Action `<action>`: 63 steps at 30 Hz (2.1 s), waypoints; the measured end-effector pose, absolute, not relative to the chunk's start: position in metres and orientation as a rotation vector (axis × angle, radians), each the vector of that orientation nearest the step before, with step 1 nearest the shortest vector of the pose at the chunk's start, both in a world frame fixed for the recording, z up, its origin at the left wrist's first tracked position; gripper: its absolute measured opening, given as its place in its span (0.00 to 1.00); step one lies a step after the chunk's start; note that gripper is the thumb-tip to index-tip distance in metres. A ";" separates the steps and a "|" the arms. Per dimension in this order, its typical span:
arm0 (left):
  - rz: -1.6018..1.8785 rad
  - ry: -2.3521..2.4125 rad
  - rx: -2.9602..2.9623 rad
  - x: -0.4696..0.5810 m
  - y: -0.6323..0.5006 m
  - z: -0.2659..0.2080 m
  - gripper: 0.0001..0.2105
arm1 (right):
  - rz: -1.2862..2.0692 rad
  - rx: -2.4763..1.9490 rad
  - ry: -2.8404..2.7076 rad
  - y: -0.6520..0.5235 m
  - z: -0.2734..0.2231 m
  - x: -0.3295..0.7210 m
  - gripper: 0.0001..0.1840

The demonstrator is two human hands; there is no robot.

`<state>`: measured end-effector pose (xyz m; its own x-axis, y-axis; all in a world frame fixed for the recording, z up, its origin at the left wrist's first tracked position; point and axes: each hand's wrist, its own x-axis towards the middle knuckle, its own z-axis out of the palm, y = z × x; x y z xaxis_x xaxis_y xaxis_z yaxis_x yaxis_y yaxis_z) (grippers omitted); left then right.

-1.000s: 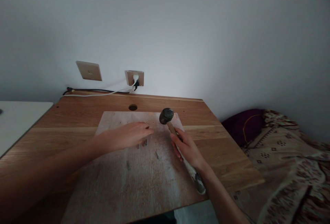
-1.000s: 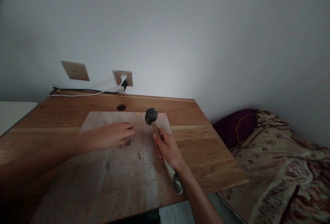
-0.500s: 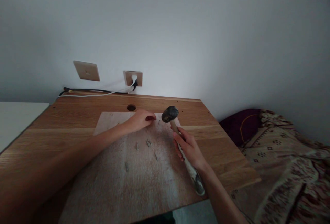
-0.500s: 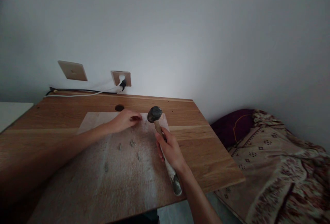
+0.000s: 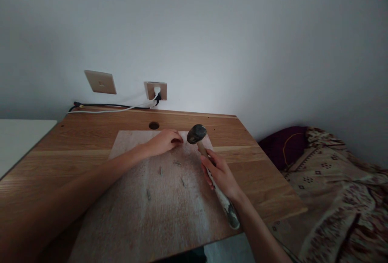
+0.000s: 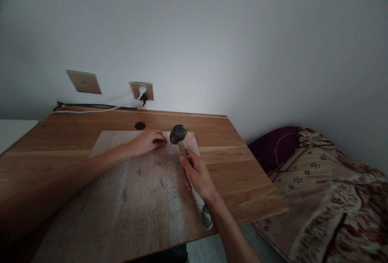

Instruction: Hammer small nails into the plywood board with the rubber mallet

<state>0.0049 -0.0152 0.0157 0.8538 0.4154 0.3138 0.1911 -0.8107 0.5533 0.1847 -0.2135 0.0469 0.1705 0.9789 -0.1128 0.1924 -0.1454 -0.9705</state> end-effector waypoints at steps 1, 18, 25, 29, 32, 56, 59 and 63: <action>0.599 0.450 2.474 0.006 -0.014 0.013 0.08 | 1.084 -1.531 -1.175 -0.213 0.047 0.183 0.20; 0.651 0.615 2.266 0.003 -0.011 0.006 0.18 | 1.123 -1.539 -1.337 -0.198 0.040 0.168 0.18; 0.631 0.596 2.595 -0.023 -0.042 0.036 0.06 | 1.144 -1.534 -1.316 -0.199 0.038 0.168 0.17; 0.517 0.449 2.932 -0.027 -0.081 0.038 0.04 | 1.190 -1.513 -1.213 -0.200 0.039 0.169 0.20; 0.466 0.249 3.119 -0.023 -0.098 0.033 0.06 | 1.177 -1.553 -1.141 -0.201 0.041 0.170 0.20; 0.798 0.696 2.282 -0.030 -0.020 0.001 0.05 | 1.181 -1.502 -1.117 -0.201 0.041 0.165 0.20; 0.791 0.648 2.273 -0.028 -0.019 0.001 0.05 | 1.201 -1.495 -1.114 -0.201 0.042 0.163 0.20; 0.758 0.632 2.353 -0.026 -0.017 0.003 0.06 | 1.189 -1.497 -1.124 -0.202 0.043 0.163 0.20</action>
